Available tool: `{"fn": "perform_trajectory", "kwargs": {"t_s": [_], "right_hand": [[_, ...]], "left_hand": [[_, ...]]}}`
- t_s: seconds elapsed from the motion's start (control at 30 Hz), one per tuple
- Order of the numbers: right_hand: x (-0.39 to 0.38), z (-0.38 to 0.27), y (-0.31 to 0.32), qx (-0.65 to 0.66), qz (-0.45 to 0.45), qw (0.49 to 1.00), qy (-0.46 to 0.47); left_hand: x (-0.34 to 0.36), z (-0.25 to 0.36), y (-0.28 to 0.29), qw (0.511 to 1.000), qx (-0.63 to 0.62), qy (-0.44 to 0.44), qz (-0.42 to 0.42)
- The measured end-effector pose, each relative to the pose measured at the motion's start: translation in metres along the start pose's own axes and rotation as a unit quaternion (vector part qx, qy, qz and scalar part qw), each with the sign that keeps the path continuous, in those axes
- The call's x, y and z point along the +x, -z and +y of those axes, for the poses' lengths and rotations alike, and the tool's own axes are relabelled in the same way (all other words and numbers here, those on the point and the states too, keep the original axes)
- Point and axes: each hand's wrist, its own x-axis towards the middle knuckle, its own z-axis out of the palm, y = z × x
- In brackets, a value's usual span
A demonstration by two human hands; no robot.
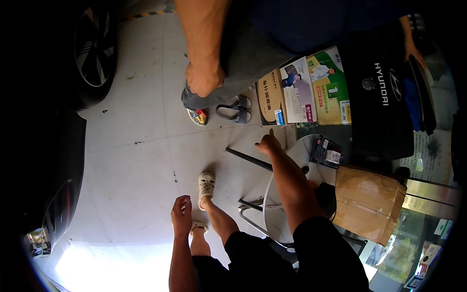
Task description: The person inspects a damaged rear bumper on a silver SUV, then retrieves a power drill from a garage. They use the drill to remove screws from the taillight assembly, detach the light, and disconnect the wiring harness. The person then attempts to reposition the bumper cover.
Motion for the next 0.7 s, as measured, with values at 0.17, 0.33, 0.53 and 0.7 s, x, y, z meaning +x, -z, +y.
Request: {"fn": "perform_trajectory", "kwargs": {"t_s": [0.17, 0.33, 0.53, 0.7], "right_hand": [[0.003, 0.007, -0.005, -0.001, 0.031, 0.999, 0.009], [0.007, 0.015, -0.007, -0.066, 0.011, 0.997, 0.030], [0.001, 0.022, -0.014, -0.043, 0.105, 0.992, 0.051], [-0.006, 0.020, -0.019, -0.027, 0.112, 0.991, 0.072]], "left_hand": [[0.002, -0.001, -0.002, 0.999, -0.028, 0.026, -0.009], [-0.007, 0.008, -0.002, 0.999, -0.031, 0.030, 0.000], [-0.019, 0.022, 0.006, 0.998, -0.055, 0.027, 0.012], [-0.031, 0.021, 0.015, 0.998, -0.043, 0.039, 0.015]]}}
